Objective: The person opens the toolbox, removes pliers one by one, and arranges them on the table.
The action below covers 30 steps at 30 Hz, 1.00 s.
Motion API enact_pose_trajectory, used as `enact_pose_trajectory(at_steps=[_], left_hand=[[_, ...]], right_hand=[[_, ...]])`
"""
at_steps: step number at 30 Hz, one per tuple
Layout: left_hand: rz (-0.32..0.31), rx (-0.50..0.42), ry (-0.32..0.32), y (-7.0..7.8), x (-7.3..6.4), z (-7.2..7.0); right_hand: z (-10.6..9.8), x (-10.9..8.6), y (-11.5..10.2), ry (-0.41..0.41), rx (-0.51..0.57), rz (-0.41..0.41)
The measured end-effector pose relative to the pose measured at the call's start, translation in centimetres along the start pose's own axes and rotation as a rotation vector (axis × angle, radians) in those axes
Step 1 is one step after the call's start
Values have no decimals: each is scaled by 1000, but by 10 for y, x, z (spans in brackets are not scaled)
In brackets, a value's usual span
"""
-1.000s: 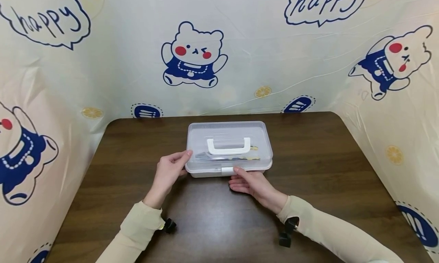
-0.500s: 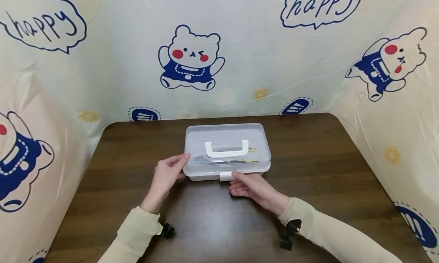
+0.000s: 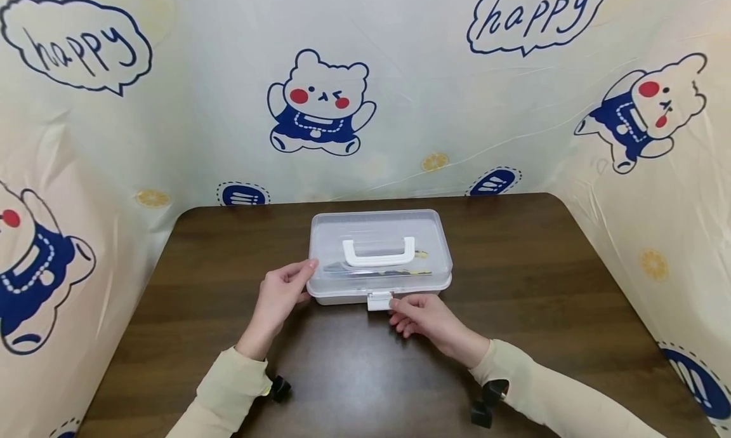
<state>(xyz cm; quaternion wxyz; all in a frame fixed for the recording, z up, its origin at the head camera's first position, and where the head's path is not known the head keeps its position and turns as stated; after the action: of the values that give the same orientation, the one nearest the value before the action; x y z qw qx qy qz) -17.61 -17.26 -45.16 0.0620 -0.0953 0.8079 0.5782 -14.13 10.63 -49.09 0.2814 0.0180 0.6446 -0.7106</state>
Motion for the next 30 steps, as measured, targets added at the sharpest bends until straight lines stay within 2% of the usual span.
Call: enact_pose_trajectory(at_steps=[6,13,20,25,30], left_hand=[[-3,-2,-2,0,0,0],[6,-10,-4,1,3,0],[1,-24,-7,-1,2,0],[-9,-25,-14,-3,0,-1],[-4,-22,-20,-3,0,0]], right_hand=[[-8,-5,-4,55,-204,-91],[-8,-8,-19,113,-469,-266],[2,-10,-25,107,-667,-375],[5,-8,-25,96,-770,-437],[0,-3,-20,89,-780,-446]])
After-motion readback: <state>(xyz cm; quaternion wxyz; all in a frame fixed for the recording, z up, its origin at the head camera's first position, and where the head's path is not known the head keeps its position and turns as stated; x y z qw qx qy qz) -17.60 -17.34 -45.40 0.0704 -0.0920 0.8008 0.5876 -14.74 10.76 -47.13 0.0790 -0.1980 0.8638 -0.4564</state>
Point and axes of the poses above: each hand's wrist, its own x-axis towards the middle knuckle, its own z-axis out of the palm, y = z × x, the point moved 7 cm from there along x, towards the middle knuckle, and after that the axes turned 4 degrees about x, right-handed, at the moved point
